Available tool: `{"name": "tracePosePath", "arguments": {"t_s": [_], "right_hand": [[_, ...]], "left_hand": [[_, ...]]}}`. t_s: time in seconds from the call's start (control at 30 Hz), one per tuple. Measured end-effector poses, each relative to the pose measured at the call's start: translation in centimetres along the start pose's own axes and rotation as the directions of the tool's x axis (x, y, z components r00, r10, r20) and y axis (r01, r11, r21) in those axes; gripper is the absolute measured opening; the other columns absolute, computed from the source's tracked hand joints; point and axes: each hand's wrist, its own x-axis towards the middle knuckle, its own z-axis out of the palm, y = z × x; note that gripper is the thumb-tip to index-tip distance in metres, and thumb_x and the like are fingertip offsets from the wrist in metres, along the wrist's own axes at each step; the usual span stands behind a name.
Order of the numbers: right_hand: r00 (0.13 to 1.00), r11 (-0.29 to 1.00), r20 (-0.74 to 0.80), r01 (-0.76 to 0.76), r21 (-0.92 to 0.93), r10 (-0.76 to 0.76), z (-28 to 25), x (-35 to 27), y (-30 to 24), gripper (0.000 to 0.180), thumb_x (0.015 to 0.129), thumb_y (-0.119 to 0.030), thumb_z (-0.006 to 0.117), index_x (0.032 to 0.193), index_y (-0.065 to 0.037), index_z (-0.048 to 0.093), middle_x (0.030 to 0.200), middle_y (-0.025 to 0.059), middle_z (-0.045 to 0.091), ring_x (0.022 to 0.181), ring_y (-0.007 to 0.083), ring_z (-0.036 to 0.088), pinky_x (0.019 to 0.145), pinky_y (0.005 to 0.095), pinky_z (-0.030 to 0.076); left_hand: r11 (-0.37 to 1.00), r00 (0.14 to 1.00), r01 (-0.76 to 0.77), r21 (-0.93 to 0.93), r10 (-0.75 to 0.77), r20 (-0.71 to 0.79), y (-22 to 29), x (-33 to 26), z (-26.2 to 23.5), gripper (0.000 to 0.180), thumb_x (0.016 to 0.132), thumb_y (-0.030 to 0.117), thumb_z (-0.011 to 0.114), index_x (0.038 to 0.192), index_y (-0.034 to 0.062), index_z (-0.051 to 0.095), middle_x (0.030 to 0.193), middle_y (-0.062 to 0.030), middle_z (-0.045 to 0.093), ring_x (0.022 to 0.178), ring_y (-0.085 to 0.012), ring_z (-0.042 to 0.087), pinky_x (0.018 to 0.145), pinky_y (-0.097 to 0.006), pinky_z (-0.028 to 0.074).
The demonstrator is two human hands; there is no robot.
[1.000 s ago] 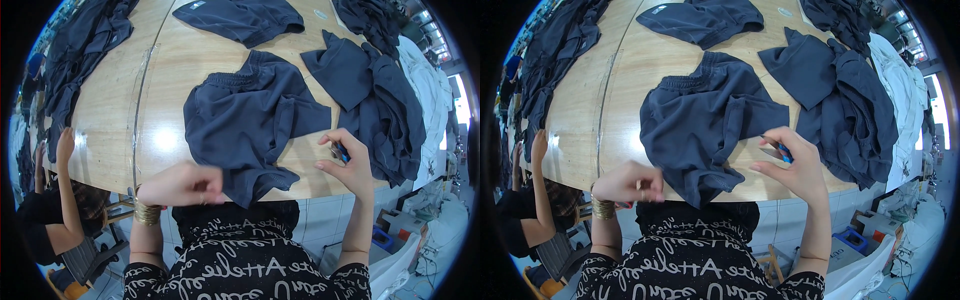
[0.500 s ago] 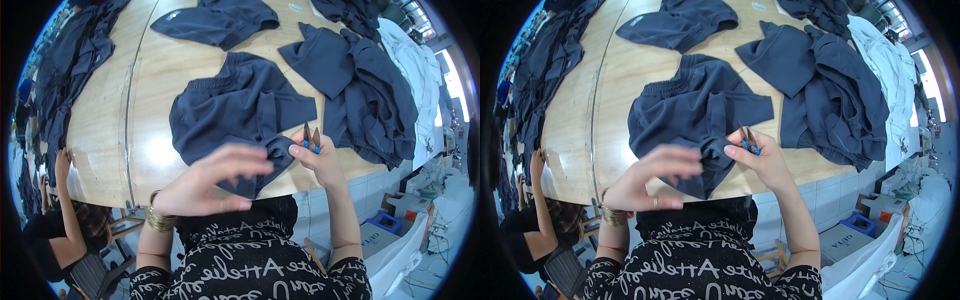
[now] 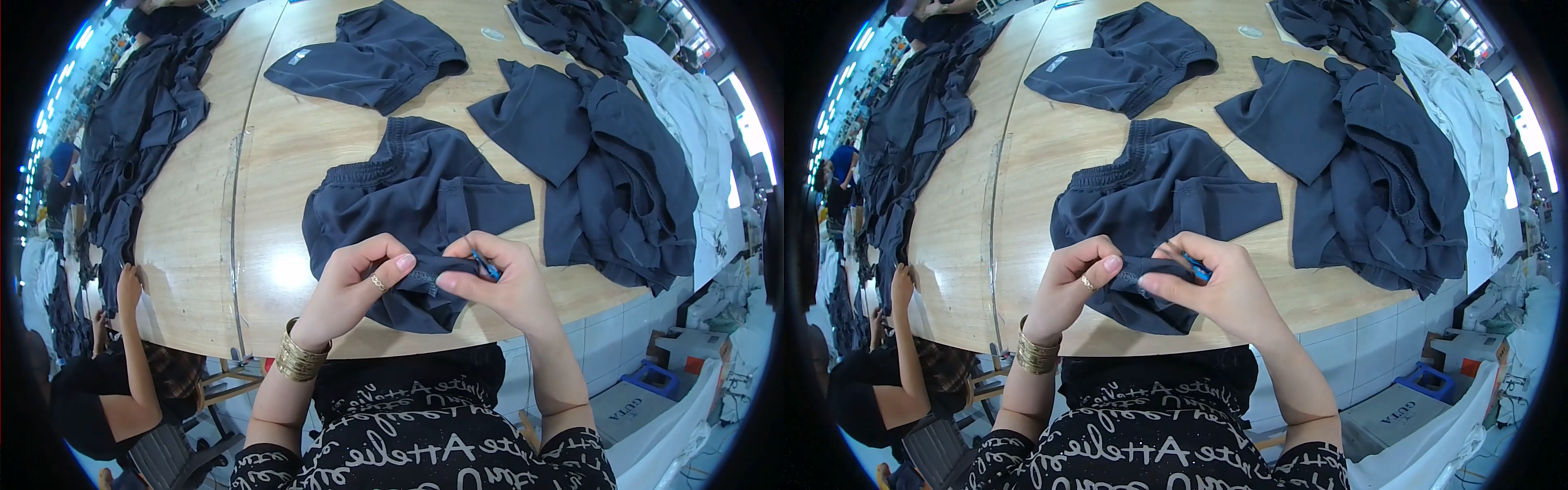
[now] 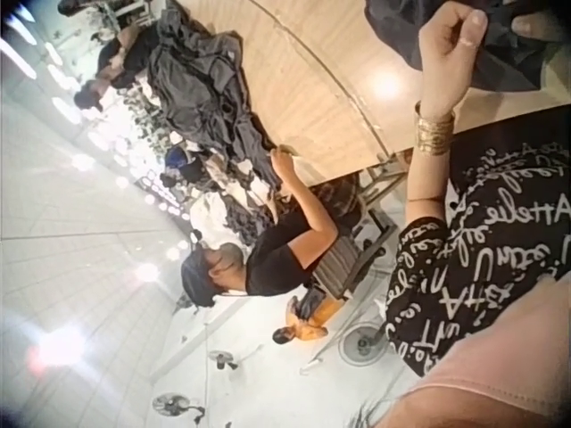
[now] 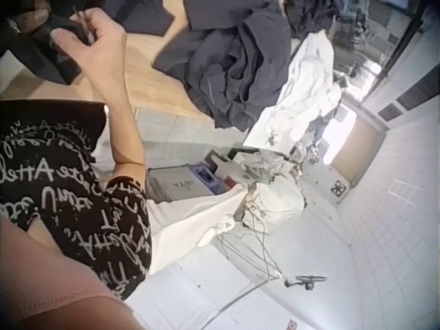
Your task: Trimming excess threads from manufactured shorts using thread snips at a garment factory workstation.
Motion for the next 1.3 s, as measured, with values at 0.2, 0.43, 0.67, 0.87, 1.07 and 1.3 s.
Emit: {"name": "tracePosePath", "arguments": {"t_s": [0.2,0.43,0.67,0.87,1.07,1.3], "right_hand": [[0.997,0.988,0.061,0.045,-0.151,-0.036,0.4,0.8,0.5,0.015,0.077,-0.009,0.072,0.082,0.0,0.062,0.069,-0.0061,0.053,0.063,-0.0004,0.042,0.055,0.017,0.032],[0.994,0.994,0.101,-0.05,0.097,0.04,0.6,1.3,0.4,0.016,0.077,-0.011,0.072,0.082,0.0,0.061,0.069,-0.0056,0.053,0.065,-0.0002,0.042,0.056,0.0172,0.034],[0.998,0.998,0.063,0.015,0.067,-0.02,-0.3,0.9,0.1,0.014,0.077,-0.005,0.069,0.088,-0.001,0.061,0.072,-0.0056,0.052,0.066,0.0011,0.044,0.059,0.0165,0.035],[0.996,0.992,-0.056,0.079,0.1,-0.073,-0.2,0.9,0.4,0.011,0.077,-0.001,0.067,0.086,-0.001,0.061,0.071,-0.0058,0.048,0.067,0.001,0.043,0.062,0.0156,0.035],[0.985,0.995,-0.151,0.094,0.046,-0.086,-0.1,1.0,1.6,0.007,0.077,0.0,0.064,0.083,-0.002,0.06,0.072,-0.0055,0.05,0.065,0.0009,0.041,0.061,0.0154,0.033],[0.991,0.938,-0.133,0.025,0.346,0.022,-0.3,1.2,1.9,0.007,0.078,-0.001,0.062,0.084,-0.004,0.061,0.07,-0.0056,0.052,0.062,0.0003,0.044,0.056,0.0152,0.032]], "left_hand": [[0.922,0.987,-0.151,0.357,0.158,0.011,0.7,-0.2,-0.4,0.019,0.082,0.015,0.069,0.084,-0.0009,0.06,0.076,0.0,0.055,0.067,-0.0053,0.047,0.06,-0.022,0.039],[0.985,0.996,-0.028,0.169,0.013,0.088,0.6,0.0,-0.6,0.023,0.087,0.022,0.063,0.082,-0.001,0.061,0.071,0.002,0.051,0.064,-0.0042,0.042,0.056,-0.021,0.036],[0.993,0.99,0.095,0.071,-0.101,0.098,1.3,0.2,-1.0,0.023,0.088,0.022,0.063,0.082,-0.0007,0.062,0.069,0.0066,0.049,0.065,-0.0007,0.039,0.055,-0.018,0.033],[0.993,0.989,0.115,-0.006,-0.114,0.093,1.1,0.0,-0.8,0.022,0.09,0.02,0.06,0.082,-0.001,0.064,0.07,0.0066,0.052,0.065,-0.0002,0.04,0.058,-0.016,0.033],[0.976,0.984,0.175,-0.128,-0.176,0.003,-0.1,0.0,-0.8,0.02,0.091,0.015,0.057,0.084,-0.0024,0.064,0.07,0.0061,0.053,0.067,-0.0004,0.042,0.061,-0.017,0.035],[0.983,0.985,-0.11,0.15,0.088,0.147,0.0,-0.3,-1.2,0.016,0.084,0.006,0.062,0.099,0.0011,0.064,0.093,-0.005,0.063,0.086,-0.0108,0.057,0.078,-0.024,0.045]]}}
